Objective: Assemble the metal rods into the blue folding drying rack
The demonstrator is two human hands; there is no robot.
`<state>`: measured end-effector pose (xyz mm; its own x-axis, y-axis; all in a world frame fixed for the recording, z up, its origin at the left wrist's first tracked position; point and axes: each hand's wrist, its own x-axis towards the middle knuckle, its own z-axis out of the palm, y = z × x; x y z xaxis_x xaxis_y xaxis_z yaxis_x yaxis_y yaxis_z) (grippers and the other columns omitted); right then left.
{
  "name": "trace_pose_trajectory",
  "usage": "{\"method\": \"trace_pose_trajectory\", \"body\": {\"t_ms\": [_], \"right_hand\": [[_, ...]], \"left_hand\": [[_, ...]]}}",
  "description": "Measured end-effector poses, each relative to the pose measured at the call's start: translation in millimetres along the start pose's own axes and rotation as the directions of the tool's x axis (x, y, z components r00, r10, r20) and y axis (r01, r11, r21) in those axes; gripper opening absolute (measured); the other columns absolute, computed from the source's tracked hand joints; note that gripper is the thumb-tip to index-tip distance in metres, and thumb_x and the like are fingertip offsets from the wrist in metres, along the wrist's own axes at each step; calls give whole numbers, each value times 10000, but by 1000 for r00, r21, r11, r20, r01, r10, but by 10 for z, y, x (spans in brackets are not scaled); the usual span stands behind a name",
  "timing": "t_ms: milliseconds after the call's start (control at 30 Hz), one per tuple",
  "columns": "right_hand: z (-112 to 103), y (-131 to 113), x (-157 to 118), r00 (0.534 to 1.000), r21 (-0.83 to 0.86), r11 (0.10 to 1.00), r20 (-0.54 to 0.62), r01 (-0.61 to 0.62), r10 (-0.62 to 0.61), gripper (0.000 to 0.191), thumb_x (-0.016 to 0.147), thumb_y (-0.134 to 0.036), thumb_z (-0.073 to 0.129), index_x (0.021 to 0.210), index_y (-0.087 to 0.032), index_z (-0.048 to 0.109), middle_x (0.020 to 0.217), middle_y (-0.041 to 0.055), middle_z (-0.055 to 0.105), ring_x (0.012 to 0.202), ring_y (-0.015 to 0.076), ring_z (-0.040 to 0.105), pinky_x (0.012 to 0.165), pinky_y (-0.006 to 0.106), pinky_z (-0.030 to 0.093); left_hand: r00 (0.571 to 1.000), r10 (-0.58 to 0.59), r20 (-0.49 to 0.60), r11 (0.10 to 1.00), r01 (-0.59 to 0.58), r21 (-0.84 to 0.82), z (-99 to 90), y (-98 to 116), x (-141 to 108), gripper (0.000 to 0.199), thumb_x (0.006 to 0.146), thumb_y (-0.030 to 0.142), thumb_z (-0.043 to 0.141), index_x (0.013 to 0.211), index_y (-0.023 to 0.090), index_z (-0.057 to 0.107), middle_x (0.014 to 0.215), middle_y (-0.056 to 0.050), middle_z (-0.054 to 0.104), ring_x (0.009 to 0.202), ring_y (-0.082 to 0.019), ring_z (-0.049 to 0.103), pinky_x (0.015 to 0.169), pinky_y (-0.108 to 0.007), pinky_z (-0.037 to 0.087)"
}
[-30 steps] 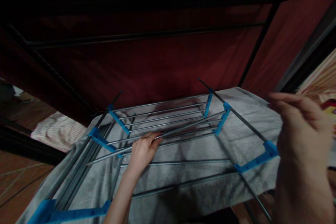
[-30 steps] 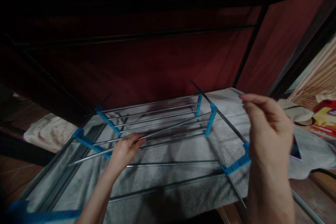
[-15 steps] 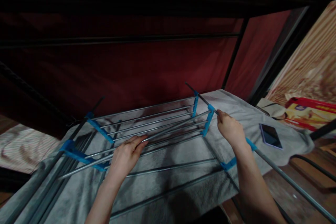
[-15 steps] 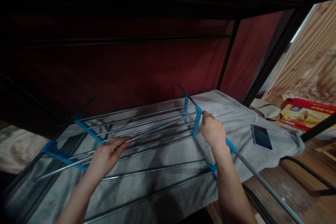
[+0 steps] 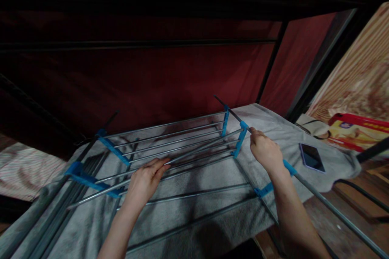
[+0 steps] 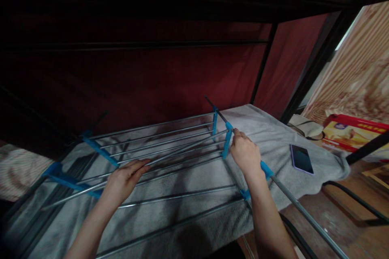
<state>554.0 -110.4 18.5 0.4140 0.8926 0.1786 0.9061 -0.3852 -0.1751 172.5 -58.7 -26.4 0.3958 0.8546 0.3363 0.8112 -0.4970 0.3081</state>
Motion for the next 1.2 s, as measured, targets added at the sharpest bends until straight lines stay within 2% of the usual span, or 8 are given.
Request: {"method": "trace_pose_trajectory", "body": {"t_ms": [233,433,667,867,1000,1100,1167,1200], "right_hand": [[23,2,-20,1000,-19,1000,-24,9,-9,504,1013,-275,233,1467,-169,426,1350,146,605,1057,329,679,844,476,548],[45,11,-17,998,-51,998,-57,22,-25,493,1003,-246,270,1460,-165,434,1302,145,633,1041,298,687,823,429,558],[51,-23,-49,994,-79,996,-101,30,-38,482,1006,-250,277,1437,-148,464,1250,145,659,1027,294,689,802,400,556],[59,-31,-38,993,-79,997,-112,24,-33,472,1006,-285,290,1416,-153,485,1255,146,659,1007,286,695,773,387,552],[114,8,-50,989,-98,994,-136,44,-57,492,1006,-341,282,1410,-154,491,1266,148,655,996,307,696,762,411,549],[194,105,-55,982,-123,990,-168,71,-91,539,998,-428,293,1417,-149,483,1261,166,653,977,336,695,760,445,545],[277,168,-22,967,-174,974,-185,145,-177,608,984,-487,306,1413,-93,479,1197,212,663,940,366,692,781,488,535],[327,180,3,946,-196,964,-235,179,-223,639,975,-511,315,1395,-65,496,1164,237,664,955,390,681,811,515,525]], "left_hand": [[1000,6,11,1000,-6,-7,83,-66,-18,471,995,514,360,1161,268,726,1109,-32,744,981,-236,718,808,-311,568],[1000,9,5,1000,-9,-4,132,-91,-29,484,1001,518,349,1161,256,723,1102,-38,743,977,-234,717,817,-315,567],[997,80,-5,996,-79,51,-21,-56,115,517,1013,525,317,1181,229,706,1076,-53,739,941,-241,712,809,-336,555],[989,148,-5,983,-146,107,-93,-54,256,461,1032,455,329,1176,209,691,1017,-61,731,940,-230,698,798,-321,535],[992,129,3,984,-128,123,-130,17,286,384,1031,376,388,1181,190,689,983,-68,722,917,-225,690,809,-322,527],[996,89,24,990,-91,110,-140,85,269,320,1021,322,442,1193,202,684,970,-57,718,932,-207,685,822,-297,519],[998,65,28,991,-67,114,-131,106,258,287,1013,315,471,1172,216,689,966,-49,715,950,-198,681,839,-283,512],[998,55,26,991,-57,120,-125,110,254,275,1010,317,481,1161,221,690,969,-45,715,953,-195,681,847,-280,508]]}}
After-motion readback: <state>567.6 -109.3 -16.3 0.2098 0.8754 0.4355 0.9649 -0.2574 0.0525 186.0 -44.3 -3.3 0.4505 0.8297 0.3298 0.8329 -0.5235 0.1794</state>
